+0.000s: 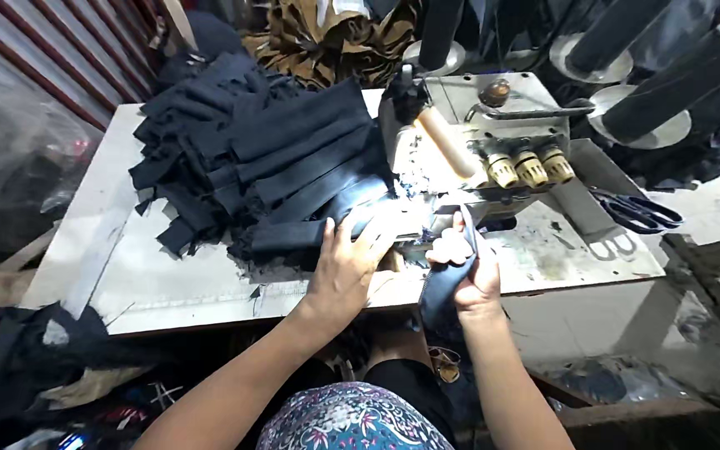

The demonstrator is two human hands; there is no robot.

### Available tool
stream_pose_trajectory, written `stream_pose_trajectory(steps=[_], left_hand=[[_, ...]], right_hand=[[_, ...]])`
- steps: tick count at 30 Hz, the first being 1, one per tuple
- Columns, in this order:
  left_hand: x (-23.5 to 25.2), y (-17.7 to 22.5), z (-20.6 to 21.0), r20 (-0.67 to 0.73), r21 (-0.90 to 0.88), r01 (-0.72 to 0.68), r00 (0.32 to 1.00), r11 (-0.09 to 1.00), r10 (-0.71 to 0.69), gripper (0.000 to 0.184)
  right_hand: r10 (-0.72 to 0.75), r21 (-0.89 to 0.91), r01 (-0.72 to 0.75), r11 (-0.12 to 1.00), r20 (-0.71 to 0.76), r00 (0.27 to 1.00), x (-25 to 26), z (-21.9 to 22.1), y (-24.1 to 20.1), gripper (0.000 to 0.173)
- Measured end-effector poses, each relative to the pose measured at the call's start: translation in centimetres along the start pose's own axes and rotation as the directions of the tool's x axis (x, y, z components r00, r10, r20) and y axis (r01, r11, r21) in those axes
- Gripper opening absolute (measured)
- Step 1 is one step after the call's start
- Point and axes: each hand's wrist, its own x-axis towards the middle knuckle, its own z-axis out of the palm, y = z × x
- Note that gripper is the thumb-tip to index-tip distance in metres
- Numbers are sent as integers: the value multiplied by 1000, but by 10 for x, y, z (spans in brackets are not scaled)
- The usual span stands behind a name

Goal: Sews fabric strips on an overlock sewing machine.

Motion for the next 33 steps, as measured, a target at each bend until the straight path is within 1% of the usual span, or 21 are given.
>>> stream_pose_trajectory(steps=[4, 7, 10, 13, 15, 16, 17, 18, 19, 20, 21, 23, 24, 25, 27, 28, 29, 30, 31, 32, 33], left_hand=[[2, 4, -2, 27, 40, 29, 999, 999, -30, 59], [4, 4, -3, 32, 58, 36, 999, 998, -38, 60], [11, -2, -3, 37, -11, 50, 998, 999, -50, 60], [25, -14, -4, 121, -80, 83, 990, 993, -73, 68], [34, -21, -10, 199, -108, 118, 975, 987, -95, 75], [37, -22, -14, 234, -139, 144, 966, 980, -109, 77], [37, -21, -20, 258, -184, 180, 957, 966, -129, 78], [34, -15, -27, 243, -242, 210, 958, 947, -150, 79], [27, -6, -32, 175, -305, 203, 972, 930, -155, 78], [19, 6, -37, 84, -368, 171, 985, 914, -150, 72], [11, 17, -43, 16, -437, 133, 990, 890, -140, 63], [-3, 28, -56, -47, -585, 57, 993, 809, -104, 37], [-6, 25, -65, -66, -634, 28, 994, 773, -89, 30], [-6, 16, -75, -91, -639, 11, 992, 769, -90, 26], [-3, -21, -96, -171, -486, 47, 974, 873, -147, 23], [3, -46, -102, -227, -355, 109, 953, 929, -199, 25], [11, -71, -102, -286, -217, 188, 926, 958, -247, 27], [17, -91, -99, -306, -118, 262, 908, 958, -286, 26], [21, -99, -92, -288, -69, 298, 908, 952, -305, 23], [21, -94, -83, -251, -57, 261, 930, 964, -266, 26], [19, -79, -71, -218, -62, 166, 960, 984, -176, 29]], right_hand=[[23, 63, -24, 998, 12, 1000, 4, -1, 3, 39], [13, 60, -12, 998, -11, 1000, 6, 1, 4, 38], [-6, 22, 7, 1000, -41, 999, 8, 3, 6, 44], [-24, -27, 21, 999, -100, 995, 10, 2, 7, 43], [-44, -191, 25, 981, -96, 994, 9, 1, 9, 41], [-65, -340, 23, 940, -111, 992, 5, 4, 10, 40], [-85, -505, 12, 863, -121, 989, -2, 8, 12, 39], [-88, -659, 10, 752, -85, 993, -11, 13, 14, 33], [-61, -752, 16, 659, -32, 998, -20, 17, 15, 24], [7, -789, 29, 614, 43, 999, -30, 21, 17, 19], [105, -790, 34, 612, 123, 987, -41, 27, 19, 18], [288, -748, 52, 661, 317, 904, -52, 29, 15, 21], [329, -706, 68, 705, 410, 851, -52, 30, 10, 22], [330, -647, 82, 758, 488, 808, -51, 31, 5, 24], [253, -510, 97, 855, 573, 780, -46, 31, -8, 28], [203, -445, 96, 890, 577, 791, -42, 29, -13, 30], [152, -395, 91, 914, 542, 827, -36, 25, -15, 31], [114, -398, 92, 913, 465, 878, -30, 20, -14, 30], [103, -422, 70, 904, 372, 922, -23, 14, -10, 28], [99, -438, 32, 898, 273, 957, -17, 11, -4, 25], [97, -427, -8, 904, 188, 977, -12, 7, 3, 22]])
